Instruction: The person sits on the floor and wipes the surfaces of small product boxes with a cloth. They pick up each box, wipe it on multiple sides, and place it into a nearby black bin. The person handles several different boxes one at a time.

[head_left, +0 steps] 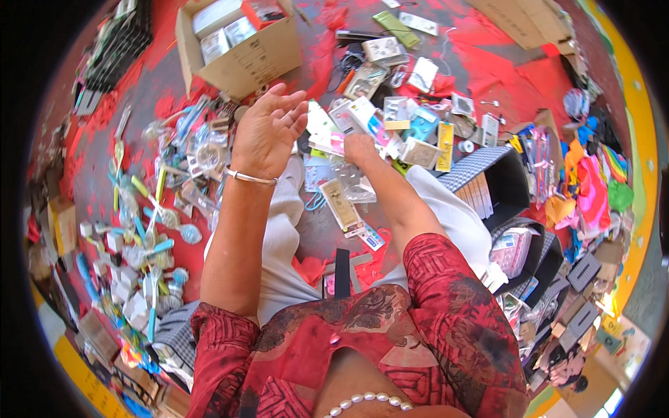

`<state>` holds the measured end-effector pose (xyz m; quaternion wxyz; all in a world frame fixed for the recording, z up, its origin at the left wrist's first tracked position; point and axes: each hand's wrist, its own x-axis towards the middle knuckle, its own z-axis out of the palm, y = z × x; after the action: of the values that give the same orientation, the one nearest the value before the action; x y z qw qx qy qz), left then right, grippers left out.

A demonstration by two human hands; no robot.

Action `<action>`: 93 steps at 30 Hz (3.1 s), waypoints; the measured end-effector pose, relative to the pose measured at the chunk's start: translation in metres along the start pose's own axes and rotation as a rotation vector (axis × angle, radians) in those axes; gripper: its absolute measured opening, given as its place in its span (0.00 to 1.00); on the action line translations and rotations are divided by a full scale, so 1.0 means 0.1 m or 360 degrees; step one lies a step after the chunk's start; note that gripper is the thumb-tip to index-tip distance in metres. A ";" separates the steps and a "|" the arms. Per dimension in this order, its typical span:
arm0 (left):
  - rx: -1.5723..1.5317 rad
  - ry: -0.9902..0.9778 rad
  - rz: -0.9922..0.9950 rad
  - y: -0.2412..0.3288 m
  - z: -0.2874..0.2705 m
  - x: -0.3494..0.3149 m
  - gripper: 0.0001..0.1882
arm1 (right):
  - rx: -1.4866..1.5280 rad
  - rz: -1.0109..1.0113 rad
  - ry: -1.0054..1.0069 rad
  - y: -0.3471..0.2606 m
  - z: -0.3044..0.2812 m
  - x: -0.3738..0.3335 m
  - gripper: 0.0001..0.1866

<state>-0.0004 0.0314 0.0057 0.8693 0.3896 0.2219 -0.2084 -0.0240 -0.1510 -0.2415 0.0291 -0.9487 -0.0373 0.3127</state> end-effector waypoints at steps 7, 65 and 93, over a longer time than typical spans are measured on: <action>0.0023 -0.0070 -0.0049 -0.07 0.03 -0.01 0.20 | -0.0116 0.0119 0.0055 0.35 -0.38 -0.34 0.25; 0.1306 -0.1052 0.0714 -0.65 0.35 -0.30 0.17 | 0.0633 -0.0541 0.2191 0.06 -2.11 -1.87 0.11; 0.1095 -0.0785 0.0462 -0.68 0.23 -0.09 0.16 | 0.0915 -0.0691 0.1714 0.10 -2.17 -2.09 0.09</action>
<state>-0.0392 -0.0259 -0.0151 0.7362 0.6218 -0.1312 -0.2327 -0.0617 -0.1867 0.0554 0.3591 -0.8980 -0.1232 -0.2226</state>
